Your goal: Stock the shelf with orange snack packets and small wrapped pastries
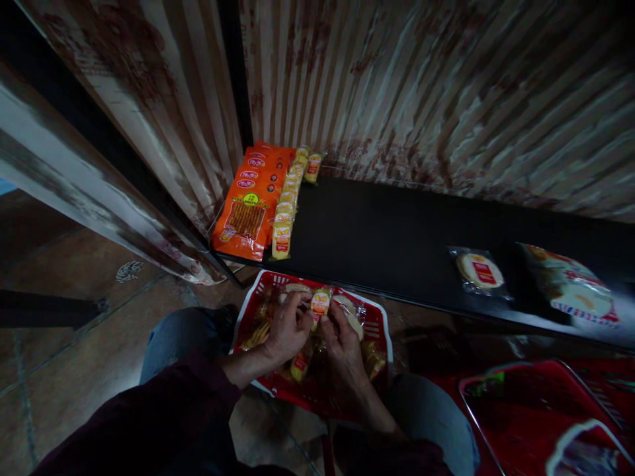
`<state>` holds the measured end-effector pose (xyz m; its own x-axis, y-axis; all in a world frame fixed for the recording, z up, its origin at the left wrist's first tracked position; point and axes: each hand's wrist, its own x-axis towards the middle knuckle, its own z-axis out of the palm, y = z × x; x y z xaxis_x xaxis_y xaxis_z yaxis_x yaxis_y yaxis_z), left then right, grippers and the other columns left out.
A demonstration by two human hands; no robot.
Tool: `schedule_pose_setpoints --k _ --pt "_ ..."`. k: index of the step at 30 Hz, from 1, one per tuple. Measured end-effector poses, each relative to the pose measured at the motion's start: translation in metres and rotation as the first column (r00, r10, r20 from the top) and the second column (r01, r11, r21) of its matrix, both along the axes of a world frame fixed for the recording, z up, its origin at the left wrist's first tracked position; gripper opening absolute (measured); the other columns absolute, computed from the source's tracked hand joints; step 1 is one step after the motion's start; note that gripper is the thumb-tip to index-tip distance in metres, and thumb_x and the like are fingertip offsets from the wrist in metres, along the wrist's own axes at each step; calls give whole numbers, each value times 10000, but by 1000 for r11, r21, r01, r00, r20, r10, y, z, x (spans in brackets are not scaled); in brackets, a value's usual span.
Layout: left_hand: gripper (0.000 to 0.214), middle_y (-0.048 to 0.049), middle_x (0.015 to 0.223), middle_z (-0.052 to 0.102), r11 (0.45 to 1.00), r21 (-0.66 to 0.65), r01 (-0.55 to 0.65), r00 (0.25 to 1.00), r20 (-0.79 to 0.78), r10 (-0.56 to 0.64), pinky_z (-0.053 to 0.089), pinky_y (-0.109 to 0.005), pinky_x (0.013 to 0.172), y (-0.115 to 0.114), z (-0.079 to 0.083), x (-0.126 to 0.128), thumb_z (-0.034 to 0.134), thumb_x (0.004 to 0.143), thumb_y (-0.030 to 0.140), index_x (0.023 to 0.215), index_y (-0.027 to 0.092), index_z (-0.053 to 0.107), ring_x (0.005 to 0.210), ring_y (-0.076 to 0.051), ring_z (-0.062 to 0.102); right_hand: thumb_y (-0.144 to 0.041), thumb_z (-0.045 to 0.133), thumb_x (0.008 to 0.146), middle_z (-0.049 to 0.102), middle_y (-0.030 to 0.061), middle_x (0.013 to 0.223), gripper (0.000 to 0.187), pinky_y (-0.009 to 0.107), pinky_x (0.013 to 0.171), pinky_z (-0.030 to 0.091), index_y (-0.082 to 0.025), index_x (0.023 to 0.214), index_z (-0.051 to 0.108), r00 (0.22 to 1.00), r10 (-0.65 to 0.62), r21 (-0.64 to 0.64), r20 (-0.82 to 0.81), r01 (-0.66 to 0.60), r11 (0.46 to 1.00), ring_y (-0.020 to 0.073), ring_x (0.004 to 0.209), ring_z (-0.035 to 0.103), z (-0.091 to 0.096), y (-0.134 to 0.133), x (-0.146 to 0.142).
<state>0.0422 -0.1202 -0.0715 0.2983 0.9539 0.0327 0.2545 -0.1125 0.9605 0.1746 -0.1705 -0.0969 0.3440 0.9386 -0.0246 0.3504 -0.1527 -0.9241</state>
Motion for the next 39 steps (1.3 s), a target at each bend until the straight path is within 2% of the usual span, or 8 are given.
schedule_pose_setpoints --k 4,8,11,16,20,27,34,39 --pt "279 -68 1087 584 989 132 74 997 -8 -73 451 -352 922 1 10 -2 477 827 118 1088 198 533 1047 -185 538 -397 484 888 648 119 1208 440 406 983 457 -172 1258 562 998 11 67 55 -15 998 250 1130 589 6 0 0" --pt "278 -66 1081 582 980 177 87 996 5 -89 453 -343 917 2 15 -2 468 844 127 1104 204 530 1043 -182 535 -390 502 881 622 132 1241 449 425 1016 429 -163 1265 553 996 -13 118 86 3 993 258 1165 566 9 -1 1" --pt "237 -64 1069 582 982 180 60 998 11 -62 457 -338 904 4 17 -1 471 855 148 1079 203 527 1028 -179 538 -390 521 871 615 134 1251 462 433 1015 431 -165 1274 549 995 -34 154 98 19 988 264 1182 555 11 -1 1" --pt "158 -60 1023 597 988 153 13 999 -39 -7 471 -339 856 8 22 4 450 891 210 1022 205 538 965 -178 558 -406 576 842 618 129 1253 559 408 964 479 -166 1340 494 997 -25 140 73 14 990 264 1157 577 13 2 2" --pt "114 -59 1008 604 978 209 -27 997 -60 40 470 -346 857 16 28 10 462 892 228 967 208 545 956 -180 563 -412 584 834 637 112 1233 582 388 923 508 -188 1361 475 998 -21 140 57 12 990 254 1103 614 19 10 6" --pt "112 -50 977 573 954 279 -110 992 -31 124 484 -332 845 28 38 18 464 880 189 969 205 532 940 -168 565 -416 567 846 623 123 1252 537 425 961 478 -186 1328 505 998 -25 137 57 17 990 260 1116 604 36 32 8" --pt "290 -74 1101 563 948 302 -101 995 5 104 495 -369 900 34 32 21 454 842 112 1106 216 513 1057 -189 549 -413 542 856 618 106 1265 529 406 984 463 -193 1333 478 999 -12 110 -45 17 994 241 1129 602 46 53 7" --pt "281 -76 1115 573 956 269 -118 993 20 116 494 -380 921 40 28 23 460 856 122 1114 212 526 1068 -189 553 -423 544 848 603 117 1286 524 408 1010 436 -175 1308 508 1000 -10 100 13 9 995 254 1167 578 50 63 11"
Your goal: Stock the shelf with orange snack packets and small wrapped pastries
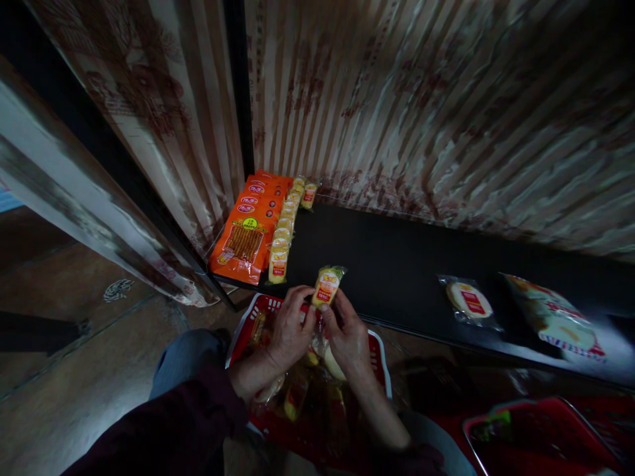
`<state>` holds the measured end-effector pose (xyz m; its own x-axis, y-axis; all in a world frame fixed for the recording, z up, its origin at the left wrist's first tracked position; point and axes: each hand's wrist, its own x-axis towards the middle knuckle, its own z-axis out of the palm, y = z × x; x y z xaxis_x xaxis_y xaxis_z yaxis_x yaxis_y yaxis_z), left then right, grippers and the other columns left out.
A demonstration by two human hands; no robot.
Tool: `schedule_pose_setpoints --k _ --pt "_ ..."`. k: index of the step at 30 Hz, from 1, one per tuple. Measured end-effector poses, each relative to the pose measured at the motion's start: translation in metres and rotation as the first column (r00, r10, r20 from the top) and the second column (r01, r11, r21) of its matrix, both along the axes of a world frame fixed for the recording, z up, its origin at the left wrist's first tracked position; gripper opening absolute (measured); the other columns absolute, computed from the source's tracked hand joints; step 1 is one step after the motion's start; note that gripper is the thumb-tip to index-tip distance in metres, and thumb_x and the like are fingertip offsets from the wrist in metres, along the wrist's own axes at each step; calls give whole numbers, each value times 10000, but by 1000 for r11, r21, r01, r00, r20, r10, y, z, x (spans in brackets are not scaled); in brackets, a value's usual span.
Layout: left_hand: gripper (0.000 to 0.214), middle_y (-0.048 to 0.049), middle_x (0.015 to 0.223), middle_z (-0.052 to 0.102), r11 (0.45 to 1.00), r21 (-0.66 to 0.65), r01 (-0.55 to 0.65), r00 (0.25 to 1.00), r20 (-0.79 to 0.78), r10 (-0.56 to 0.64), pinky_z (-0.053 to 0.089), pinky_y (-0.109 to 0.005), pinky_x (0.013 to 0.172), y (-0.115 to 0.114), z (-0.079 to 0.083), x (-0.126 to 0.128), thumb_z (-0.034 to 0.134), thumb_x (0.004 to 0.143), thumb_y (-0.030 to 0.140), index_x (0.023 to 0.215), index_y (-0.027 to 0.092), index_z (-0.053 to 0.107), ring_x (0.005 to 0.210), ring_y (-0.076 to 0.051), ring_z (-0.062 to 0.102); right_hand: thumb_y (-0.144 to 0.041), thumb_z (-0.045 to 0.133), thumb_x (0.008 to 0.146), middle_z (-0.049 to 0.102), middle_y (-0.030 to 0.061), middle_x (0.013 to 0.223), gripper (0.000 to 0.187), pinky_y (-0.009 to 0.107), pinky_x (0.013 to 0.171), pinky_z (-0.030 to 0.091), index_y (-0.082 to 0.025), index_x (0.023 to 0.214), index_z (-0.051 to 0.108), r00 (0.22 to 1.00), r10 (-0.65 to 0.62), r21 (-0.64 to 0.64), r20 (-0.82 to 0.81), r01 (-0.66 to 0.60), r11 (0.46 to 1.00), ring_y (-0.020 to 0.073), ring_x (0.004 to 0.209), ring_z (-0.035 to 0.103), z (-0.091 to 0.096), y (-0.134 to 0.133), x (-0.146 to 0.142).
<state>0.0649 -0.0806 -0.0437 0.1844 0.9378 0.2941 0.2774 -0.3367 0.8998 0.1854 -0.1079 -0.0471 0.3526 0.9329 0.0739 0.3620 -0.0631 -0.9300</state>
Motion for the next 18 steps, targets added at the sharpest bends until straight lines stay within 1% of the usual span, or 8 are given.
schedule_pose_setpoints --k 5,9,12,15,18 --pt "224 -77 1080 586 1000 -29 2 1000 -10 -2 499 -382 908 9 6 0 463 864 140 1067 198 538 1045 -189 565 -398 525 855 622 128 1236 473 436 994 439 -172 1270 539 998 16 21 69 -17 1000 257 1121 593 1 10 2" --pt "225 -81 1056 582 1000 -3 -13 1000 3 13 504 -386 898 19 9 2 465 840 105 1039 188 532 1027 -188 567 -377 536 839 648 139 1147 457 441 930 476 -159 1240 560 993 -11 35 115 7 999 259 1031 620 2 23 3" --pt "236 -77 1041 582 999 32 -37 999 -1 37 491 -394 923 25 11 4 432 836 76 1013 191 536 1020 -182 565 -368 530 836 655 134 1134 446 432 912 486 -164 1232 563 992 -11 44 126 6 999 257 1018 626 3 35 5" --pt "271 -85 1069 581 998 56 -40 999 1 40 473 -397 959 30 11 8 391 833 56 1013 187 545 1041 -178 558 -354 524 835 670 124 1109 443 429 898 492 -175 1239 556 987 -16 39 157 10 999 249 981 640 2 46 6" --pt "283 -101 1130 581 999 28 -46 999 -11 46 445 -414 1008 35 8 12 387 847 92 1063 179 548 1101 -190 543 -338 524 826 683 111 1075 430 418 874 501 -188 1227 565 983 -21 54 185 12 998 240 940 650 1 58 8"
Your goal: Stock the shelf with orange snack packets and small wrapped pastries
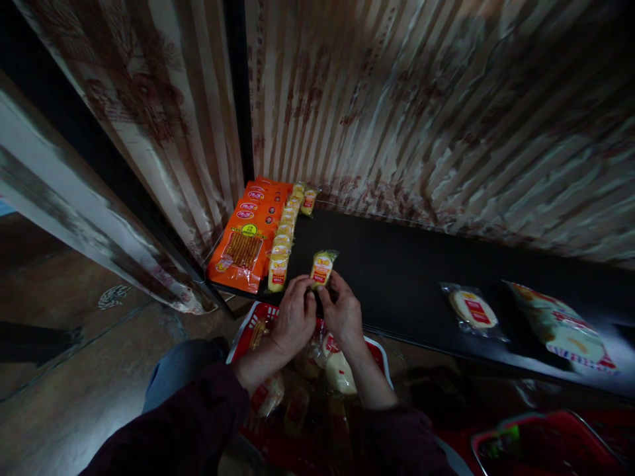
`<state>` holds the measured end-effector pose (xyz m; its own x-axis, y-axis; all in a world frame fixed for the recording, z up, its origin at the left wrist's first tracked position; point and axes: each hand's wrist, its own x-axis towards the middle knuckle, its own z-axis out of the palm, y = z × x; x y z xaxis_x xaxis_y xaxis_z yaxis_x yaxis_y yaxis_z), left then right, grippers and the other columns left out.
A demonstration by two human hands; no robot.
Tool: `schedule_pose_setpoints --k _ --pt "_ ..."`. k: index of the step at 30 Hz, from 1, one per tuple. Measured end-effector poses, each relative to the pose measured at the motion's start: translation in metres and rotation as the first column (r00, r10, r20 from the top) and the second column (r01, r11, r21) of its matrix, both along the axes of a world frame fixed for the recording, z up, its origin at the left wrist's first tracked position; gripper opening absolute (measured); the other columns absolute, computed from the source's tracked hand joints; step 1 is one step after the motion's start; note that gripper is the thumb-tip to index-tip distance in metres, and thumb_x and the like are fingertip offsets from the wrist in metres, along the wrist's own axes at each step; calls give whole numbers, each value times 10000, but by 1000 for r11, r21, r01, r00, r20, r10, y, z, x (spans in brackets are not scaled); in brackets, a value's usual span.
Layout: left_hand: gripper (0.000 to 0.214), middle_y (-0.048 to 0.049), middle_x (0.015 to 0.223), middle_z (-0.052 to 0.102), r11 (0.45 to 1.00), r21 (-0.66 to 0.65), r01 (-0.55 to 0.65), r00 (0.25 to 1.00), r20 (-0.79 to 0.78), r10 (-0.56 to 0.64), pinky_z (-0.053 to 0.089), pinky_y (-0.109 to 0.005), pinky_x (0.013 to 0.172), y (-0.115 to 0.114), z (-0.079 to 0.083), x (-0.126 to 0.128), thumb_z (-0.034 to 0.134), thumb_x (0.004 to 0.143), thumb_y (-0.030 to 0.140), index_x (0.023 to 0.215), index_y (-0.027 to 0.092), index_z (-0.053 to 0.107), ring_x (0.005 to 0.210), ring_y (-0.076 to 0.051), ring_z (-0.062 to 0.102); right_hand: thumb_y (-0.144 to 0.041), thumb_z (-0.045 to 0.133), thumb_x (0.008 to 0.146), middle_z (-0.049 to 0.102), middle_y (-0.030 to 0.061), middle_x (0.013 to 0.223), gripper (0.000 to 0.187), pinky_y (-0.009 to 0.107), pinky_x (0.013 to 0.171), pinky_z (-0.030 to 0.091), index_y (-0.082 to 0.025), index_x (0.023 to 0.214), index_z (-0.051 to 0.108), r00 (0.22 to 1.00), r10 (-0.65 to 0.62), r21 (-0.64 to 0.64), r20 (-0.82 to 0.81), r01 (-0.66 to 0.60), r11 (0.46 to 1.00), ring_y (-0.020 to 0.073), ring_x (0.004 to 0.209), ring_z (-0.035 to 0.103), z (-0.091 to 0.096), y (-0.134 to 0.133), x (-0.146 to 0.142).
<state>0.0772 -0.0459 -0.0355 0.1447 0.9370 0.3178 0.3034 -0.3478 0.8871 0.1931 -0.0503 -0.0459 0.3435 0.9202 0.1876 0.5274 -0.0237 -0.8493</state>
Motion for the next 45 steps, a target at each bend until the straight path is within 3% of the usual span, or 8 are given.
schedule_pose_setpoints --k 12,19,26,32,36,39,43,45 --pt "395 -159 1381 490 971 -229 -71 997 -32 65 286 -453 1140 32 9 27 404 883 236 1247 124 509 1318 -251 416 -292 542 765 718 99 964 454 376 784 515 -171 1199 593 999 -43 -6 22 43 999 235 827 671 12 47 4" --pt "366 -132 1388 489 956 -286 -61 998 4 65 242 -436 1154 61 15 38 372 899 241 1207 143 542 1356 -238 368 -296 534 749 725 77 913 453 356 756 513 -193 1186 604 999 -48 2 24 48 999 219 782 667 6 79 10" --pt "353 -188 1382 473 950 -293 -107 994 -61 93 244 -410 1146 78 27 46 361 893 210 1169 92 546 1339 -256 389 -255 496 741 695 94 1008 504 370 834 492 -172 1234 561 1000 -23 -28 -18 23 999 229 887 649 -6 103 19" --pt "267 -169 1226 579 940 -309 -145 989 -57 134 317 -391 1099 99 33 54 373 873 157 1007 121 601 1255 -254 471 -278 526 737 687 63 992 499 361 827 487 -211 1231 547 999 -27 -7 -22 27 1000 225 878 635 -6 125 22" --pt "247 -188 1169 591 921 -352 -168 986 -78 150 375 -392 1043 113 43 56 379 874 154 935 113 614 1175 -274 528 -265 516 752 689 81 989 466 362 815 483 -187 1210 552 999 -40 -8 25 40 999 235 877 631 -1 138 20" --pt "239 -132 1062 638 915 -367 -164 986 -99 137 391 -431 1024 120 53 56 389 873 129 911 142 624 1119 -269 565 -261 510 765 693 86 986 441 358 801 486 -180 1197 546 999 -24 -13 30 24 1000 229 864 632 -2 147 20" --pt "287 -94 1070 656 913 -369 -173 982 -135 132 385 -433 1032 118 76 58 381 858 77 982 152 629 1145 -256 558 -269 528 772 694 62 950 369 348 787 493 -213 1136 555 999 -30 33 18 29 999 213 843 632 -6 160 21" --pt "344 -105 1155 639 903 -379 -204 962 -248 113 377 -372 1048 114 92 59 356 855 48 1064 137 614 1179 -234 539 -268 533 772 693 55 918 325 344 776 495 -224 1093 561 999 -30 61 25 28 998 210 825 632 -8 165 21"
